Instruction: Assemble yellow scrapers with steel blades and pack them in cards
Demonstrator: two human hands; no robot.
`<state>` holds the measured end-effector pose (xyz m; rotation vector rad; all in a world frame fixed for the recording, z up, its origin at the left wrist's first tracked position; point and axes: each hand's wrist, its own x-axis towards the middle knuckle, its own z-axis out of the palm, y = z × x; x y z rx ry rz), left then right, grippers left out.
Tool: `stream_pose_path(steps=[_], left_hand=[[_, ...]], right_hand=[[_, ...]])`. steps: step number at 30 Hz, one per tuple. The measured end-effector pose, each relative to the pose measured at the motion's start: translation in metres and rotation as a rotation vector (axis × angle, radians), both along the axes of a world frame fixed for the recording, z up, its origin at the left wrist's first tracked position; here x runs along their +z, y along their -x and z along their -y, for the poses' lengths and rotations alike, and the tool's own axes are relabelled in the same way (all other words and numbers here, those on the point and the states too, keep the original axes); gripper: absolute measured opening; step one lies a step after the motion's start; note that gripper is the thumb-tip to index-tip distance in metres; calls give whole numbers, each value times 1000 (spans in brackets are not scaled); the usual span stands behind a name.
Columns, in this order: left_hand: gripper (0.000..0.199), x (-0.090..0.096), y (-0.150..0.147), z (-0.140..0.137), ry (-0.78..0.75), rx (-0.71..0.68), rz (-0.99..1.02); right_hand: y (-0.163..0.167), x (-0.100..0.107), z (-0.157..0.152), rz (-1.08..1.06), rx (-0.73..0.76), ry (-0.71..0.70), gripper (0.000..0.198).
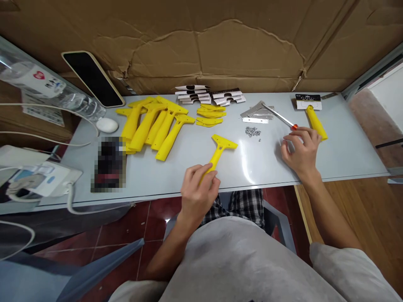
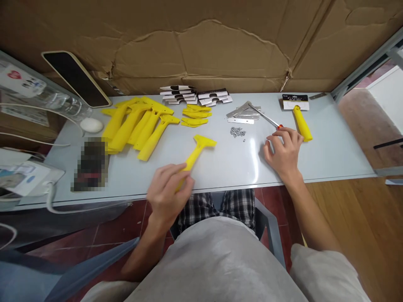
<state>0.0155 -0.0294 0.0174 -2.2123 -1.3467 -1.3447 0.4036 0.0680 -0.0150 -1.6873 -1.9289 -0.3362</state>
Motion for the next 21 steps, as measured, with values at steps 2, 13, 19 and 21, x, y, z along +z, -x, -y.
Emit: stream_pose_path(steps=[2,13,19,21], left_hand=[[35,-6,-15,4,106,-29,-82],[51,-4,-37,-8,459,6,-288],[44,-6,-33,-15,477,-20,-289],[42,-7,-34,-16,468,-28,-287]], right_hand=[[0,-2,-2,-1,11,-6,18],[22,-3,10,-37,207,-13,19],[57,6,34,-60,192,144,25],[62,8,38,-59,165,180,26]])
